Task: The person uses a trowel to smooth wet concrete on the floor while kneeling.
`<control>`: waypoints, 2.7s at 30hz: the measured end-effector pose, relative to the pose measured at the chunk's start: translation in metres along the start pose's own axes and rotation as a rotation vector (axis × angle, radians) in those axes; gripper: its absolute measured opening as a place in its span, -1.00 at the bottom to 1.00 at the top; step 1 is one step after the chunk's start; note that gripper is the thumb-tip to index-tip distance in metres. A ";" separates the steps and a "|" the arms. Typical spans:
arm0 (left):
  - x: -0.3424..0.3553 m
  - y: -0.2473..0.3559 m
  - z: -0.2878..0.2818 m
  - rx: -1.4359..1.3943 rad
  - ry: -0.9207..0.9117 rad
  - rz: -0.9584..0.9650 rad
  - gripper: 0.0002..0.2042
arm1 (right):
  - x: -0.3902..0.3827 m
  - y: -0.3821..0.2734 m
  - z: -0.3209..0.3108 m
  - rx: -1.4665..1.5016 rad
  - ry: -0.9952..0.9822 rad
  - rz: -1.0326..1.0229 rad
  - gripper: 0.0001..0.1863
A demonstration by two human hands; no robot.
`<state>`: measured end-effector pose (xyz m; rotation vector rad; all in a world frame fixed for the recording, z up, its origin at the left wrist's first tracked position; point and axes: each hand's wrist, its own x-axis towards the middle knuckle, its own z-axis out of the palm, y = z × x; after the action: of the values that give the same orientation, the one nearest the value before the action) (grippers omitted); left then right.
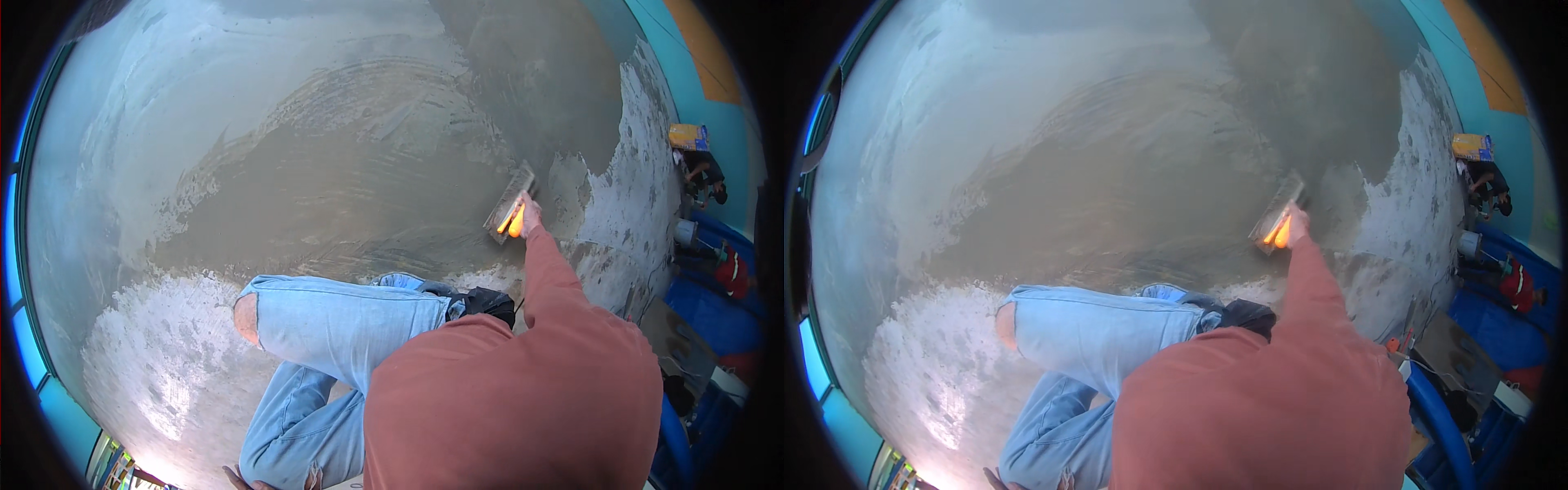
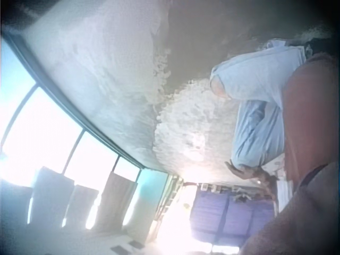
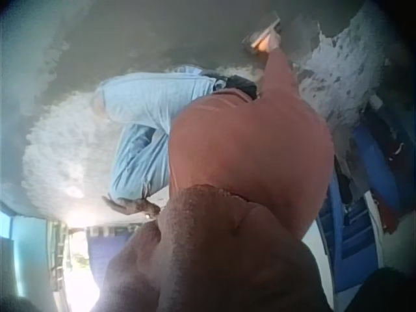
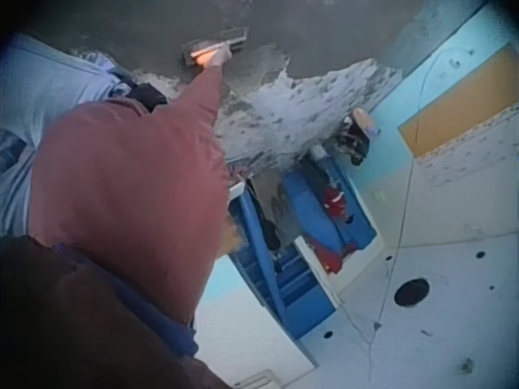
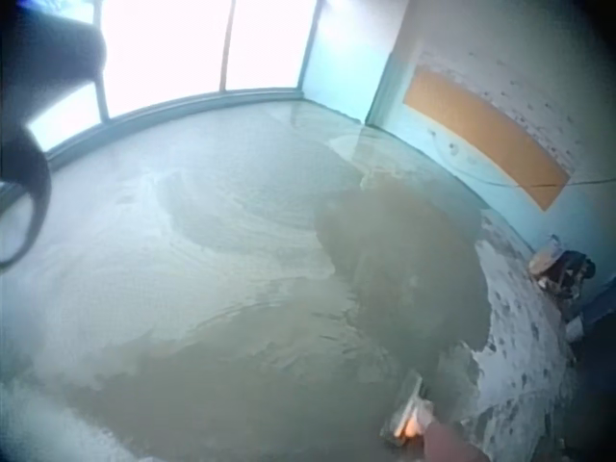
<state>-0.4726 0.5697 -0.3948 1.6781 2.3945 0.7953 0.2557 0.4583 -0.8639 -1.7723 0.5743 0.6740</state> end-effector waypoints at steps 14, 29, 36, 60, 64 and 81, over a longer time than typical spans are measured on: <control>-0.009 0.006 -0.001 -0.008 0.058 -0.060 -0.35 | -0.175 0.008 0.169 -1.787 -1.324 -0.950 -0.34; -0.013 -0.024 -0.017 0.305 -0.044 0.033 -0.44 | -0.184 -0.035 0.394 -1.491 -0.819 -1.087 -0.52; -0.004 -0.004 -0.004 0.374 -0.035 -0.056 -0.38 | -0.081 -0.093 0.460 -1.270 -0.483 -1.044 -0.33; -0.004 -0.036 -0.016 0.115 -0.051 -0.224 -0.35 | -0.173 -0.013 0.200 -1.725 -1.216 -1.074 -0.46; -0.006 -0.054 -0.010 0.053 -0.028 -0.209 -0.34 | -0.215 0.015 0.258 -1.984 -1.392 -1.253 -0.61; -0.007 -0.026 -0.005 0.301 0.058 -0.127 -0.33 | -0.262 -0.019 0.659 -1.458 -0.719 -1.125 -0.43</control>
<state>-0.4938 0.5555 -0.4038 1.5941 2.7427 0.4914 -0.0259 1.1090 -0.8258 -2.3695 -1.7188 0.8302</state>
